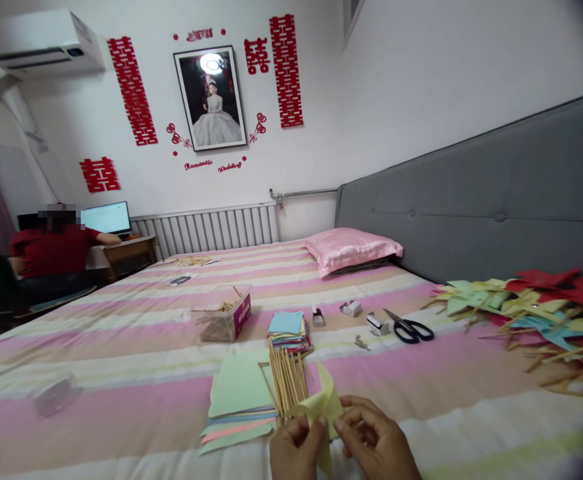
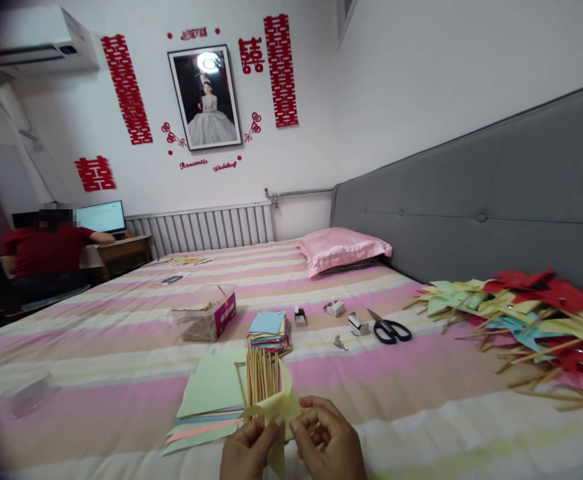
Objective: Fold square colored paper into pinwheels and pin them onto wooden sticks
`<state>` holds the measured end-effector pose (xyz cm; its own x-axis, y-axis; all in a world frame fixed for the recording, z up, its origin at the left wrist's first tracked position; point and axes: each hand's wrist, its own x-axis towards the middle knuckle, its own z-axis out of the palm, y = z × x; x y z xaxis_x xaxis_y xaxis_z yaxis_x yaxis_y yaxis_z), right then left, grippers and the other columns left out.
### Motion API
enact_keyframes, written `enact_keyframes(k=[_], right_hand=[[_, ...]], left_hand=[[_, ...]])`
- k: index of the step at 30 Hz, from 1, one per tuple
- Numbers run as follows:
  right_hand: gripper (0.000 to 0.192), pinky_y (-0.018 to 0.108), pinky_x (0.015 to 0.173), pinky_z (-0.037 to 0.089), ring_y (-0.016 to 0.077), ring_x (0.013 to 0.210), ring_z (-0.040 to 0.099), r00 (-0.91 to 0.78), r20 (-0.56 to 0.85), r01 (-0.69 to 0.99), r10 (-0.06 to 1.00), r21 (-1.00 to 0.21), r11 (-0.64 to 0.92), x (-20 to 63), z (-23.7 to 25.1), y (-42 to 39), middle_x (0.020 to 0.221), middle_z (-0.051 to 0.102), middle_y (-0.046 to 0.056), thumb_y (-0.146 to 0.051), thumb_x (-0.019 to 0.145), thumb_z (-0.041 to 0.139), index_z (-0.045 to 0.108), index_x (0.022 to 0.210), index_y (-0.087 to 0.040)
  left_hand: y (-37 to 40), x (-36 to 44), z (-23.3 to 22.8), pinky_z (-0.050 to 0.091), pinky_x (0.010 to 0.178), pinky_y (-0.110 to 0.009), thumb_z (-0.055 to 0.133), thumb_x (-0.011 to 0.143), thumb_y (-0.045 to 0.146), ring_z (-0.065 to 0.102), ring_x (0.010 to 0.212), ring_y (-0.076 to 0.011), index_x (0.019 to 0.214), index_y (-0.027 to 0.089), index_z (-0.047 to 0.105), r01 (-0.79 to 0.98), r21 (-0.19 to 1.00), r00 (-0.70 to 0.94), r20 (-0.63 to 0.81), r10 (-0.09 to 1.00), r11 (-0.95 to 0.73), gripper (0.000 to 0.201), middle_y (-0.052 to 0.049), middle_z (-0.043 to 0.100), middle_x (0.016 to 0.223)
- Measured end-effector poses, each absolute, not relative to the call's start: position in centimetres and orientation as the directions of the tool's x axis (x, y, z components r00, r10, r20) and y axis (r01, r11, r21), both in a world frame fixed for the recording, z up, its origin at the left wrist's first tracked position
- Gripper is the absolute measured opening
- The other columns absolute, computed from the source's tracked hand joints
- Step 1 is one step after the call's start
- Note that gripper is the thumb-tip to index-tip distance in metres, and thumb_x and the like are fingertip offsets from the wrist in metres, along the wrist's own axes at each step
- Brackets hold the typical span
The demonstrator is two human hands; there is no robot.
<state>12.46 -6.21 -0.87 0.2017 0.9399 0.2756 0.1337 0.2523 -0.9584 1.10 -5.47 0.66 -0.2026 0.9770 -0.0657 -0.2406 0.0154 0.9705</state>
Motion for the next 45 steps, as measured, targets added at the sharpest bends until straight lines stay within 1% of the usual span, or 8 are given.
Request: enact_keyframes(k=[7, 16, 21, 27, 37, 40, 42, 45], right_hand=[[0.037, 0.025, 0.042, 0.044, 0.0089, 0.041, 0.051, 0.174, 0.258, 0.152, 0.950, -0.961, 0.233, 12.8, -1.4, -5.8, 0.098, 0.060, 0.015, -0.048, 0.068, 0.058, 0.061, 0.056, -0.013], [0.035, 0.025, 0.050, 0.047, 0.0163, 0.058, 0.062, 0.023, 0.177, 0.155, 0.984, -0.973, 0.171, 13.9, 0.3, -6.1, 0.104, 0.058, 0.019, -0.044, 0.070, 0.058, 0.064, 0.057, -0.011], [0.033, 0.027, 0.057, 0.048, 0.0244, 0.078, 0.064, -0.006, 0.157, 0.182, 0.988, -0.971, 0.155, 14.4, 0.6, -6.1, 0.105, 0.059, 0.019, -0.040, 0.070, 0.058, 0.066, 0.059, -0.011], [0.029, 0.030, 0.073, 0.045, 0.0308, 0.104, 0.053, -0.020, 0.163, 0.237, 0.986, -0.958, 0.163, 14.6, 1.1, -6.2, 0.089, 0.066, 0.016, -0.036, 0.070, 0.059, 0.065, 0.054, -0.013], [0.029, 0.028, 0.072, 0.045, 0.0270, 0.098, 0.057, -0.041, 0.169, 0.254, 0.985, -0.951, 0.174, 14.4, 1.3, -6.5, 0.080, 0.068, 0.012, -0.035, 0.071, 0.059, 0.064, 0.050, -0.015], [0.029, 0.026, 0.065, 0.046, 0.0223, 0.083, 0.062, -0.028, 0.166, 0.258, 0.986, -0.952, 0.167, 14.8, 1.3, -6.1, 0.092, 0.067, 0.011, -0.040, 0.073, 0.055, 0.065, 0.063, -0.014], [0.031, 0.026, 0.063, 0.047, 0.0193, 0.073, 0.064, -0.007, 0.152, 0.273, 0.988, -0.950, 0.148, 15.7, 0.9, -5.3, 0.087, 0.068, 0.008, -0.043, 0.077, 0.050, 0.063, 0.079, -0.015], [0.027, 0.028, 0.074, 0.048, 0.0194, 0.081, 0.063, 0.051, 0.129, 0.324, 0.990, -0.940, 0.106, 17.8, -0.6, -3.4, 0.089, 0.067, 0.008, -0.038, 0.079, 0.050, 0.060, 0.088, -0.013]], left_hand=[[-5.7, 1.2, 1.2, 0.034, 0.045, -0.021, 0.076, 0.042, 0.041, 0.044, 0.041, -0.0105, 0.041, 0.011, 0.063, -0.214, 0.977, -0.186, -0.037, 0.982, -0.004, 0.033, -0.001, 0.057, 0.038], [-5.6, 1.1, 1.1, 0.031, 0.045, -0.020, 0.073, 0.048, 0.039, 0.044, 0.042, -0.0103, 0.042, 0.010, 0.063, -0.154, 0.988, -0.141, 0.003, 0.990, -0.025, 0.031, -0.001, 0.056, 0.039], [-5.4, 1.0, 0.2, 0.028, 0.046, -0.021, 0.070, 0.051, 0.040, 0.041, 0.043, -0.0101, 0.042, 0.009, 0.061, -0.113, 0.993, -0.111, 0.020, 0.994, -0.032, 0.033, 0.000, 0.052, 0.039], [-5.2, 1.1, 0.0, 0.030, 0.047, -0.022, 0.068, 0.053, 0.038, 0.043, 0.045, -0.0112, 0.044, 0.009, 0.062, -0.098, 0.995, -0.101, 0.011, 0.995, -0.021, 0.030, -0.001, 0.053, 0.042], [-5.0, 0.8, -0.6, 0.030, 0.046, -0.023, 0.067, 0.052, 0.039, 0.044, 0.043, -0.0121, 0.043, 0.011, 0.059, -0.062, 0.998, -0.157, 0.020, 0.987, -0.030, 0.030, -0.001, 0.055, 0.040], [-4.9, 0.5, -0.4, 0.033, 0.047, -0.022, 0.064, 0.053, 0.036, 0.047, 0.045, -0.0126, 0.047, 0.012, 0.060, -0.074, 0.997, -0.186, 0.020, 0.982, -0.034, 0.025, -0.001, 0.058, 0.043], [-4.8, 0.4, -0.4, 0.034, 0.048, -0.022, 0.062, 0.053, 0.034, 0.047, 0.045, -0.0122, 0.048, 0.013, 0.060, -0.087, 0.996, -0.197, 0.015, 0.980, -0.033, 0.022, -0.001, 0.059, 0.043], [-4.7, 0.4, -0.6, 0.032, 0.047, -0.022, 0.061, 0.052, 0.032, 0.047, 0.044, -0.0117, 0.044, 0.013, 0.058, -0.090, 0.996, -0.204, 0.008, 0.979, -0.027, 0.020, 0.000, 0.057, 0.041]])
